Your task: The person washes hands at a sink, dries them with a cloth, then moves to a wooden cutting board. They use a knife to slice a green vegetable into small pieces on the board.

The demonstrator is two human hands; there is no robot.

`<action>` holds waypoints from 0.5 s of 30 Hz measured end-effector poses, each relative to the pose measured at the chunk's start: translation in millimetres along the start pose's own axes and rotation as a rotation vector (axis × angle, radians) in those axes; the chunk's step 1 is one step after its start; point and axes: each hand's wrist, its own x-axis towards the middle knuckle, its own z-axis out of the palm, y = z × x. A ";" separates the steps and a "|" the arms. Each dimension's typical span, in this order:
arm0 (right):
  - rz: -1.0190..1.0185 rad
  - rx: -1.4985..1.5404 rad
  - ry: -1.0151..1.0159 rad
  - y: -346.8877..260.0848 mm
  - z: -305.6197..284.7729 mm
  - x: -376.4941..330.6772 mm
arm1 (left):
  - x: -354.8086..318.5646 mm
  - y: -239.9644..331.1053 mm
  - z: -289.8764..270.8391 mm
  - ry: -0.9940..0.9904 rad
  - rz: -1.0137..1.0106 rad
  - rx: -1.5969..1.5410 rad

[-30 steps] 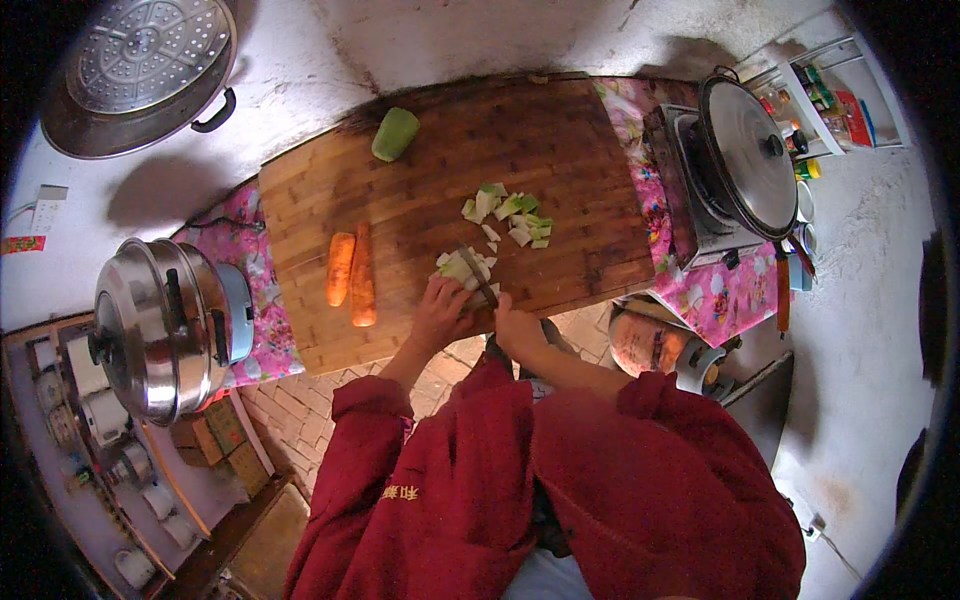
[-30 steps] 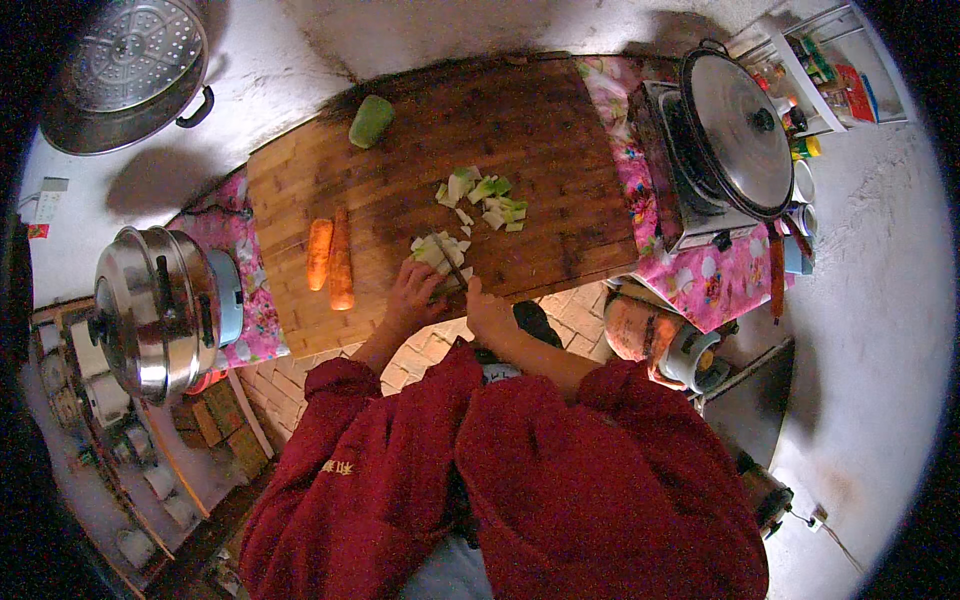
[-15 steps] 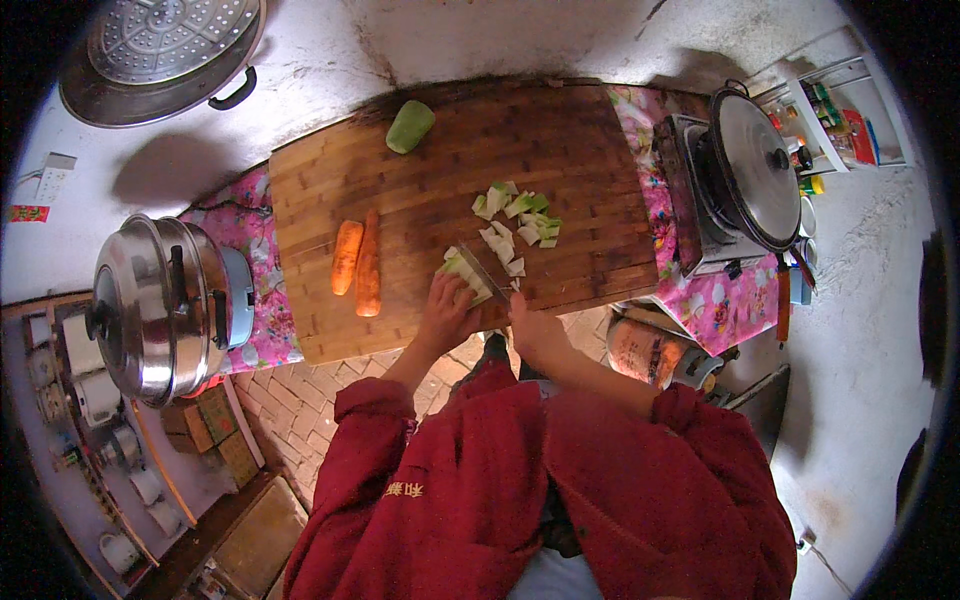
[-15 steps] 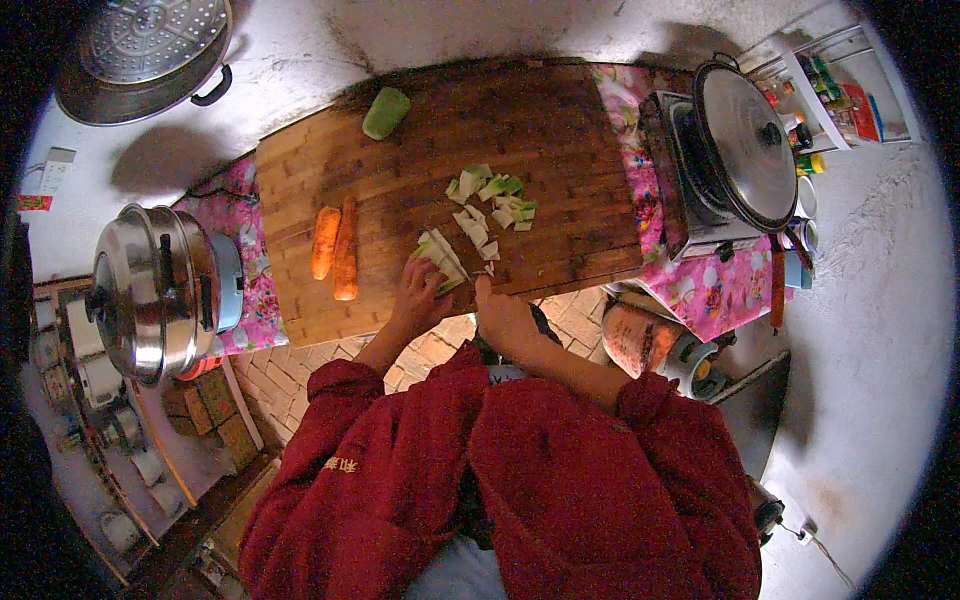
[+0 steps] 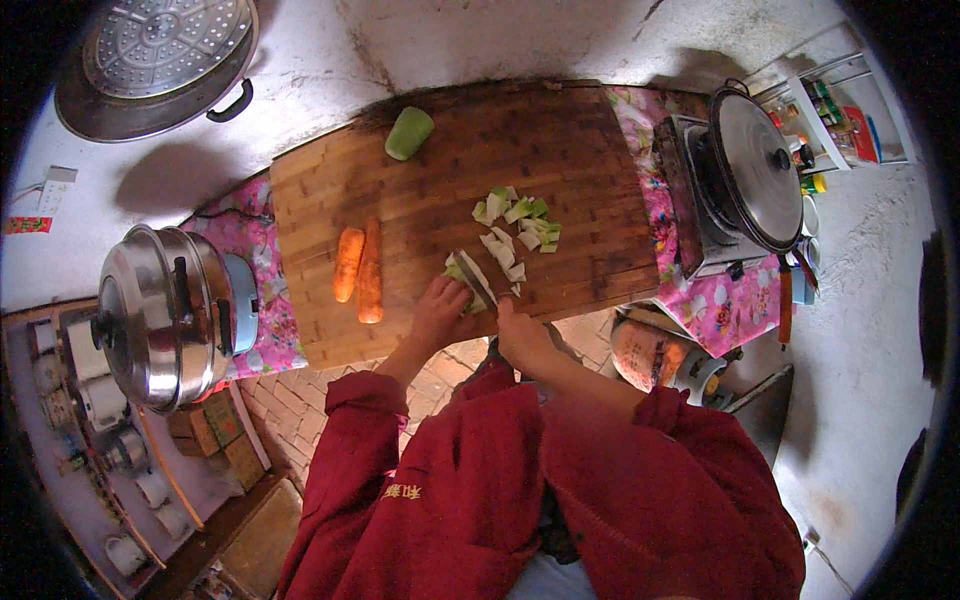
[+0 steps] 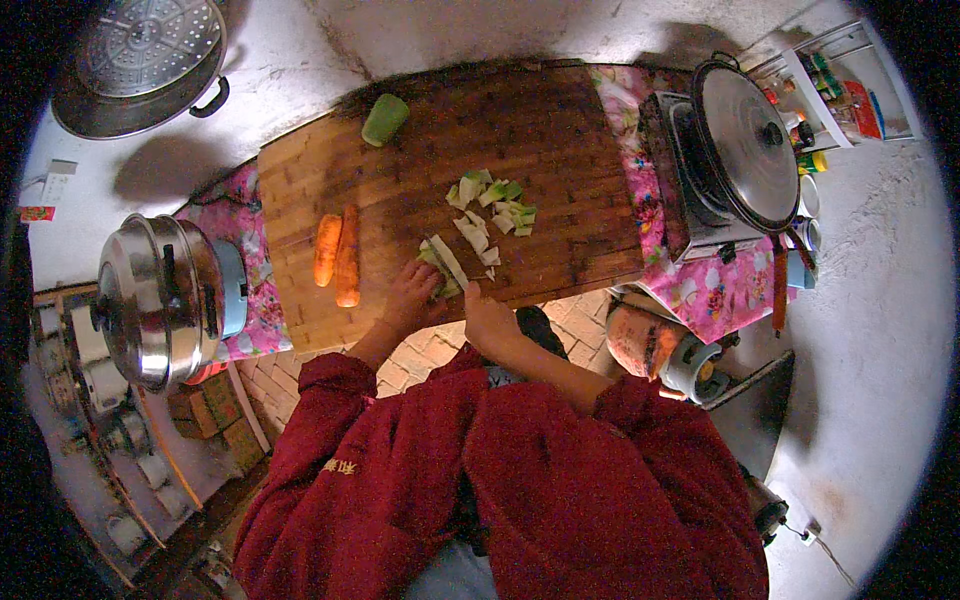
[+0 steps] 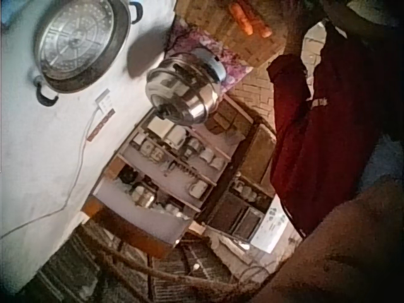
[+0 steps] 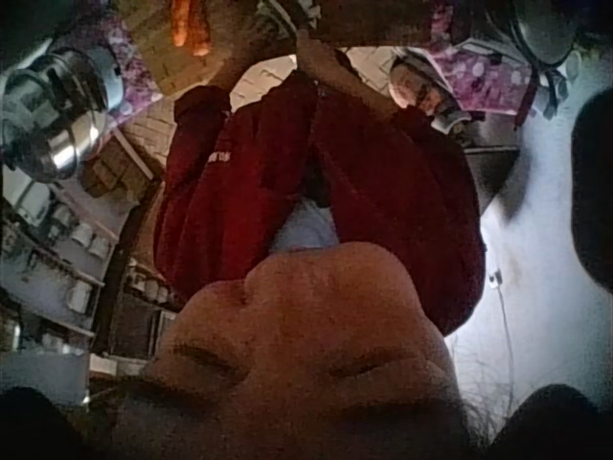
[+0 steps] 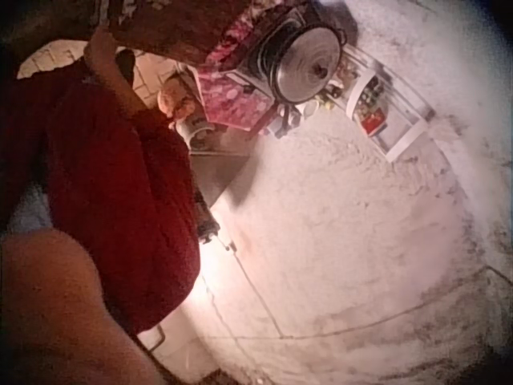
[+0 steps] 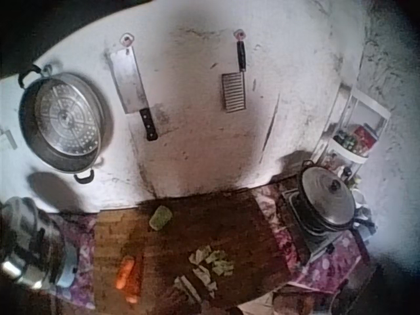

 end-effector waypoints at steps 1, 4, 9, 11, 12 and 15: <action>-0.011 0.004 0.004 0.6 3.2 4.3 | -0.5 0.1 0.0 -0.001 -0.007 0.007; -0.028 -0.057 0.089 16.0 36.6 24.2 | 1.2 3.3 -0.8 -0.004 -0.028 0.015; -0.066 -0.166 0.083 37.3 60.5 37.3 | 0.5 12.0 -0.5 0.083 -0.081 0.005; -0.097 -0.219 0.130 51.6 58.8 43.9 | 0.5 14.4 0.1 0.084 -0.122 -0.021; -0.101 -0.232 0.162 59.2 52.8 46.6 | 1.4 14.4 1.7 0.097 -0.147 -0.014; -0.094 -0.212 0.130 65.3 19.3 50.4 | 5.6 10.8 8.6 0.137 -0.186 -0.027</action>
